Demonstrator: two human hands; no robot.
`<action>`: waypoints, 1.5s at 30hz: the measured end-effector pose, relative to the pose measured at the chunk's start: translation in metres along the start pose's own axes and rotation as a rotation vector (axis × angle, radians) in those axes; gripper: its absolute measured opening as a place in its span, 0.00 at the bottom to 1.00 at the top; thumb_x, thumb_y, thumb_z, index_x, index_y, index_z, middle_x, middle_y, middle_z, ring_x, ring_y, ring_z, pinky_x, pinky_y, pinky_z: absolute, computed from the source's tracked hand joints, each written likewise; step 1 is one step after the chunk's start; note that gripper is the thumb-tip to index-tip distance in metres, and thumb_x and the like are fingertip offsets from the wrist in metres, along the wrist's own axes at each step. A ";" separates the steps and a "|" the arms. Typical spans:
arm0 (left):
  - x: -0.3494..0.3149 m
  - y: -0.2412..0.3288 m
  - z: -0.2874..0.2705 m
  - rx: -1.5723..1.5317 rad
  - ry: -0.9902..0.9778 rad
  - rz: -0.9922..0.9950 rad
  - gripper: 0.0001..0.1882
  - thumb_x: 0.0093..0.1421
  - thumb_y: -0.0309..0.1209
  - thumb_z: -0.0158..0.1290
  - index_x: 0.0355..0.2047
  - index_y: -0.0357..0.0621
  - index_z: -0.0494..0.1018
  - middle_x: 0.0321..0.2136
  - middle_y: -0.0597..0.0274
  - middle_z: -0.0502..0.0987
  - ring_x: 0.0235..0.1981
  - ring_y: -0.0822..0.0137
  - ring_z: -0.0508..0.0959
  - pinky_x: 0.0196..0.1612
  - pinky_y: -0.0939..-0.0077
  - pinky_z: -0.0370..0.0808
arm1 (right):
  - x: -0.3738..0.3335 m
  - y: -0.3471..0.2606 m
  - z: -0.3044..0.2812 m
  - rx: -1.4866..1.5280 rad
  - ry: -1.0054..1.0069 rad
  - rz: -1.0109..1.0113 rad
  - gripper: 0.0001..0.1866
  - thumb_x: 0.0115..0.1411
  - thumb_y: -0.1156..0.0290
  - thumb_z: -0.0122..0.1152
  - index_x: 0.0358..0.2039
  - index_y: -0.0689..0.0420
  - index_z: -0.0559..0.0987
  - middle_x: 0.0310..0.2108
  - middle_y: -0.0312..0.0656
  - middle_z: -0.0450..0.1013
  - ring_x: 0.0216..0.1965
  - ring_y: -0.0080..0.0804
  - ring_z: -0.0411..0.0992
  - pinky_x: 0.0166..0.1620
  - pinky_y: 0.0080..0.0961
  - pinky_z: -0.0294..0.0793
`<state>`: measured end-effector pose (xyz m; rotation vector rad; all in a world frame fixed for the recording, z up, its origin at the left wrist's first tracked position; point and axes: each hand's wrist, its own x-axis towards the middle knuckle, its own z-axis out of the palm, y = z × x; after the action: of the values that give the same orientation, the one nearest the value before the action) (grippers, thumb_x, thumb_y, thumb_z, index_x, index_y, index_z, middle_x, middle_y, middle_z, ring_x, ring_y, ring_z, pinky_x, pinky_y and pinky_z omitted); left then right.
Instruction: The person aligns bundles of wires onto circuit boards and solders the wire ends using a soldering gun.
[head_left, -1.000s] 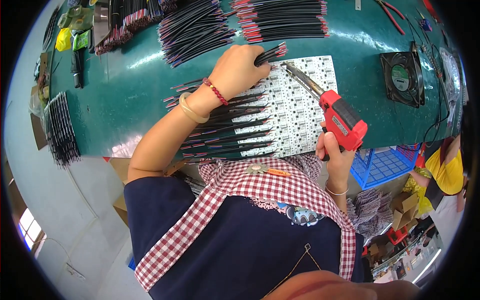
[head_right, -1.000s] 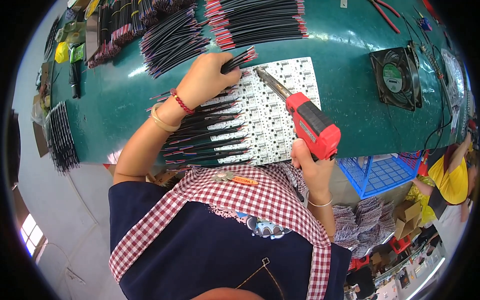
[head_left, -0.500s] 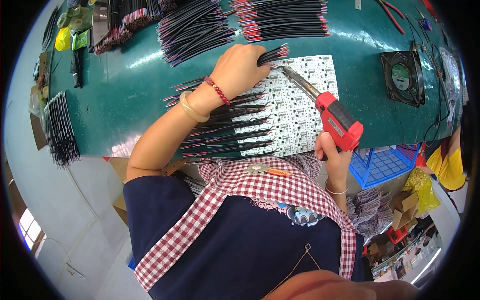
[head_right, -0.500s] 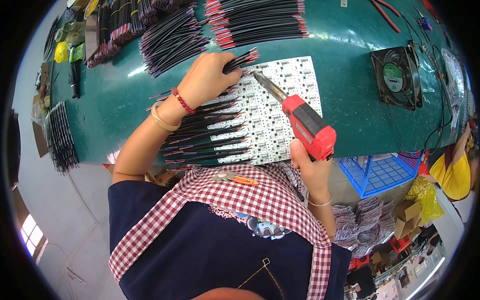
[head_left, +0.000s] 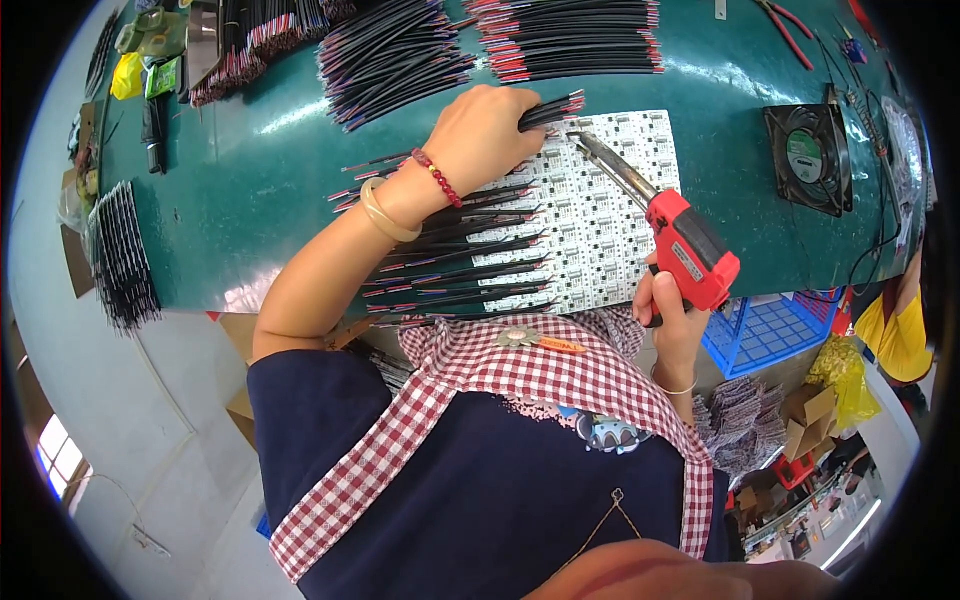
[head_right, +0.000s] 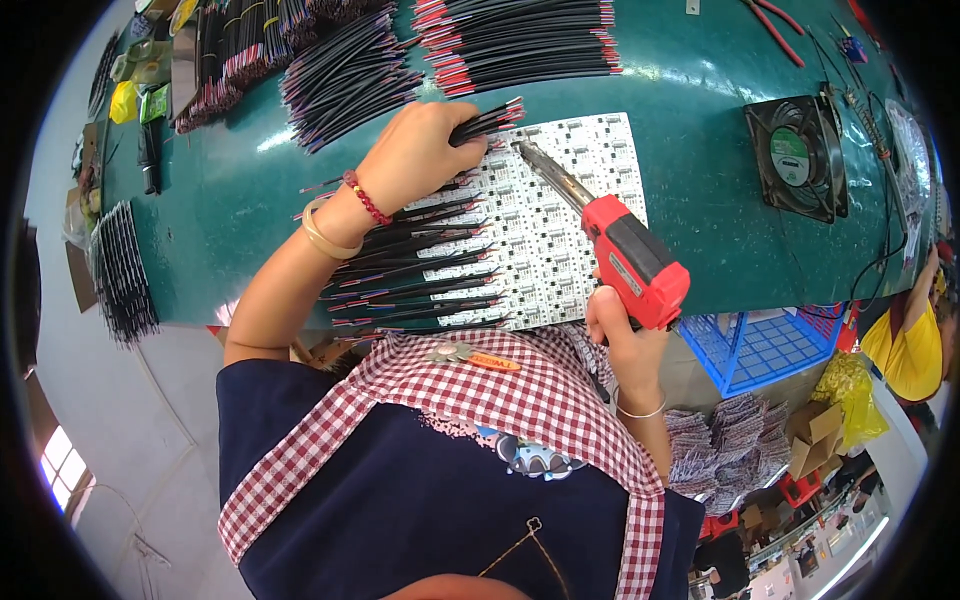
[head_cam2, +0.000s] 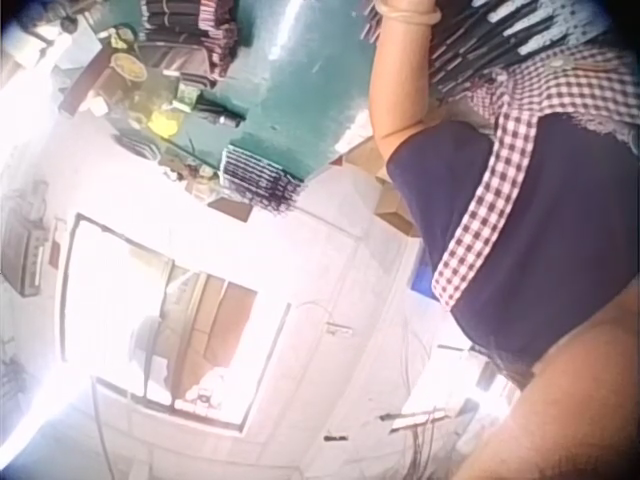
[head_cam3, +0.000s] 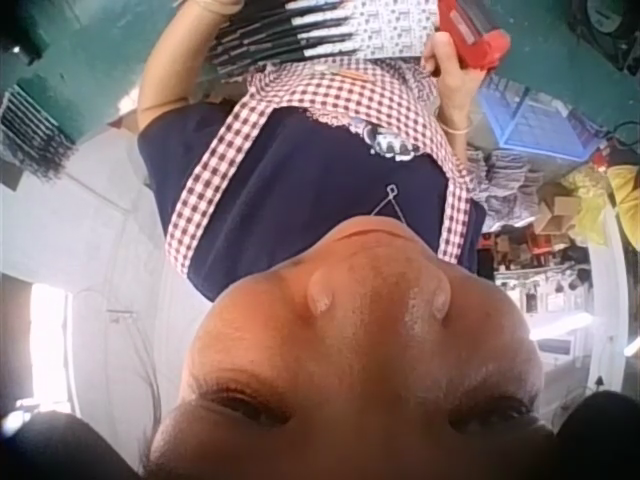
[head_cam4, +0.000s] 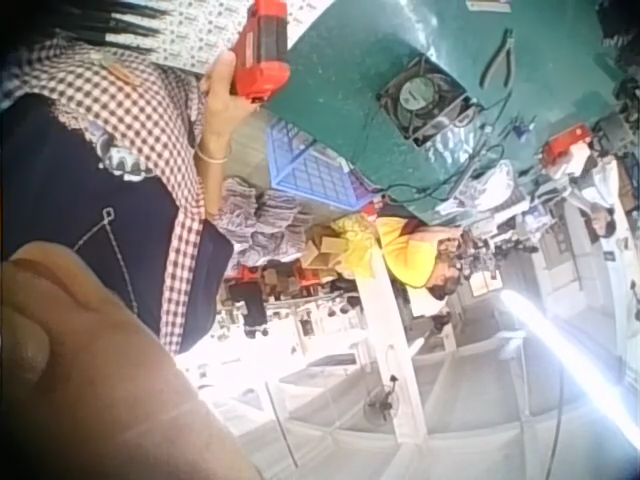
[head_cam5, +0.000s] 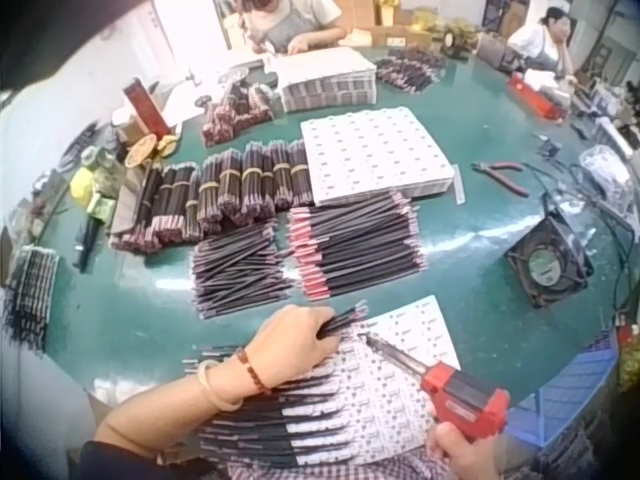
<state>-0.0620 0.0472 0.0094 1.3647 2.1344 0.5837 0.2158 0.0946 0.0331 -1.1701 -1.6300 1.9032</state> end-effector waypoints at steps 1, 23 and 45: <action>0.000 -0.001 0.000 -0.007 0.007 0.023 0.13 0.51 0.33 0.57 0.34 0.38 0.78 0.23 0.46 0.76 0.28 0.46 0.77 0.34 0.58 0.74 | -0.001 0.000 0.001 0.000 0.018 0.009 0.11 0.62 0.70 0.49 0.40 0.65 0.70 0.14 0.37 0.64 0.13 0.20 0.59 0.18 0.17 0.57; 0.000 0.002 -0.001 0.002 -0.002 0.014 0.14 0.51 0.35 0.59 0.36 0.41 0.79 0.25 0.46 0.77 0.29 0.47 0.77 0.35 0.59 0.74 | -0.006 0.011 -0.003 0.027 -0.016 0.066 0.09 0.62 0.72 0.54 0.26 0.63 0.74 0.17 0.34 0.68 0.16 0.17 0.64 0.21 0.17 0.61; 0.003 -0.001 -0.001 0.009 -0.024 0.032 0.12 0.51 0.34 0.59 0.34 0.40 0.79 0.23 0.48 0.78 0.29 0.48 0.78 0.35 0.58 0.74 | -0.006 0.008 0.001 0.008 -0.001 -0.016 0.15 0.63 0.68 0.50 0.46 0.65 0.69 0.14 0.37 0.65 0.13 0.20 0.59 0.17 0.17 0.59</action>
<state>-0.0642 0.0499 0.0088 1.4066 2.1019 0.5688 0.2204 0.0876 0.0271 -1.1501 -1.6256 1.8989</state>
